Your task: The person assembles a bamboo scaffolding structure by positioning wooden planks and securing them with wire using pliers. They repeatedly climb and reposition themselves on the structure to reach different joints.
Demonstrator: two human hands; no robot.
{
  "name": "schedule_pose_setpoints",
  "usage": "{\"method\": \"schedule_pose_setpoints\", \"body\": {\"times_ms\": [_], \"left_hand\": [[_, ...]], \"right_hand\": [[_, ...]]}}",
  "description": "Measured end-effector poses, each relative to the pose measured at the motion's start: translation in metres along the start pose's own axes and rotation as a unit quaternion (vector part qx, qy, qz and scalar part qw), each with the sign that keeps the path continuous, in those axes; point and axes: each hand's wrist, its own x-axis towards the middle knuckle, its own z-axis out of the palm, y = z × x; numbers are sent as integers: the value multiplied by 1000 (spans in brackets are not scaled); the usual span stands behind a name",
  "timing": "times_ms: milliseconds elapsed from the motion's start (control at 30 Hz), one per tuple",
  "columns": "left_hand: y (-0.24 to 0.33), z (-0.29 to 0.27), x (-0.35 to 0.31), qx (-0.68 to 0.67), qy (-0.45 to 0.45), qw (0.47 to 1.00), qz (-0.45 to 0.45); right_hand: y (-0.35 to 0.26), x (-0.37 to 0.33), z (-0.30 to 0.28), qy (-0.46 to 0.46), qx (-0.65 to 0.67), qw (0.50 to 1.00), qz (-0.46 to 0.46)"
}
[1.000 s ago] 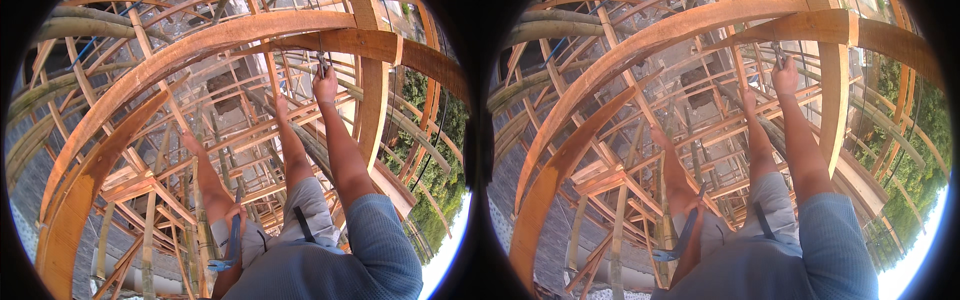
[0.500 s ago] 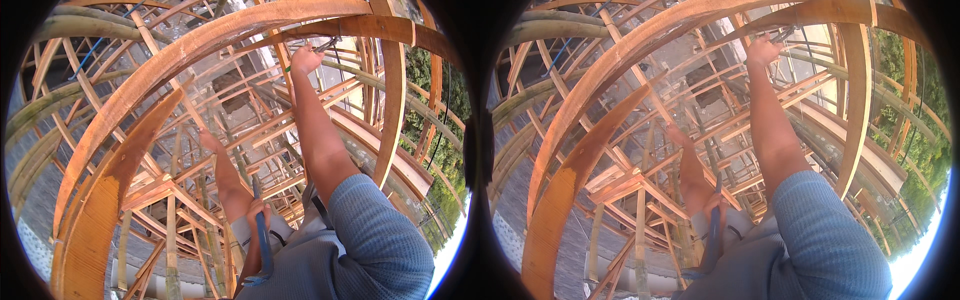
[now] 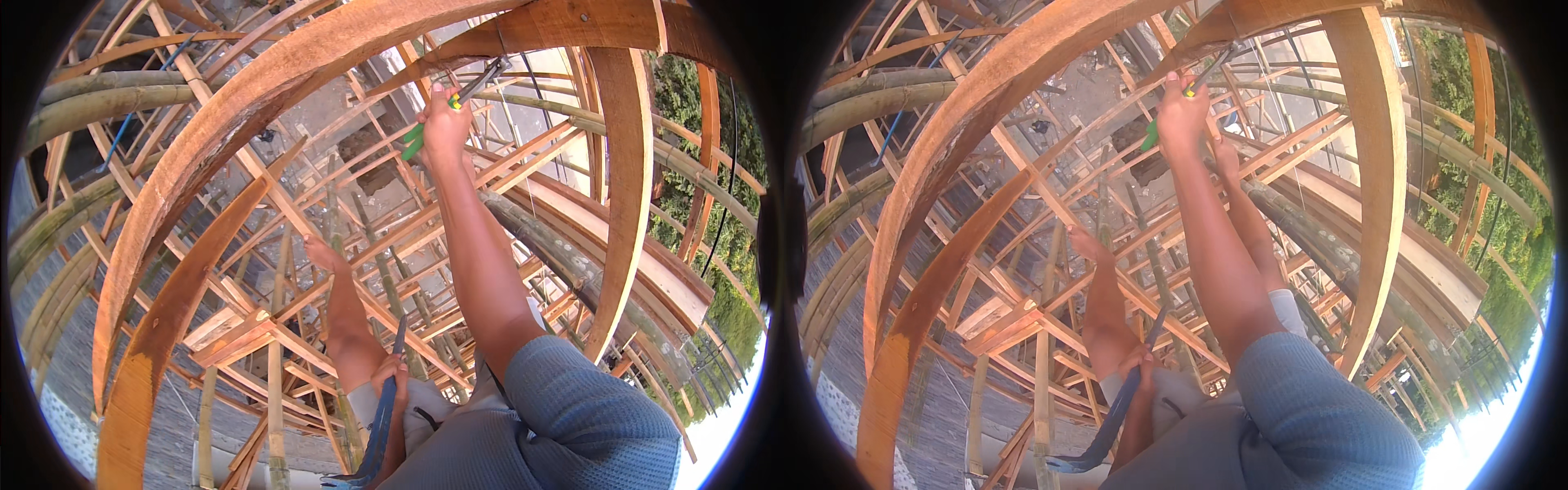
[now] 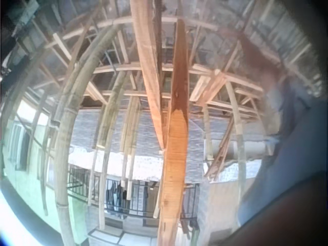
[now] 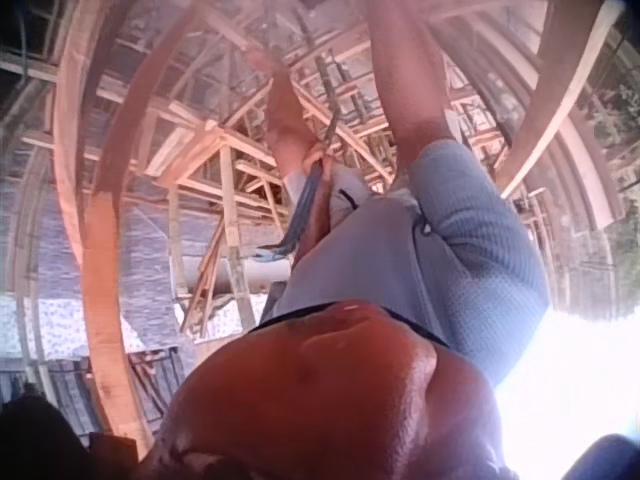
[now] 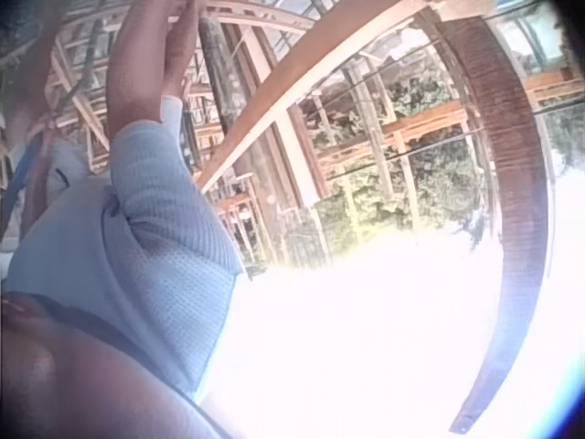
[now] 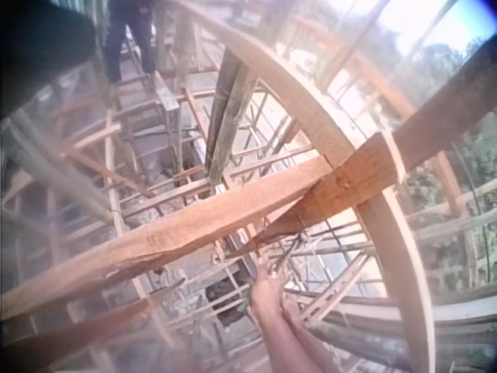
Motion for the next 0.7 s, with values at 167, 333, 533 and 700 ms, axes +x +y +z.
{"method": "schedule_pose_setpoints", "body": {"times_ms": [167,333,533,700], "left_hand": [[1,11,5,50,12,999,-15],[5,28,9,75,-39,996,-9],[6,41,9,95,-47,993,52],[11,33,10,96,-61,993,25]], "right_hand": [[-129,-12,-101,-142,-359,915,113],[-163,6,-132,-297,-305,877,222],[-171,36,-127,-252,-398,861,193],[-175,48,-125,-238,-431,854,169]]}}
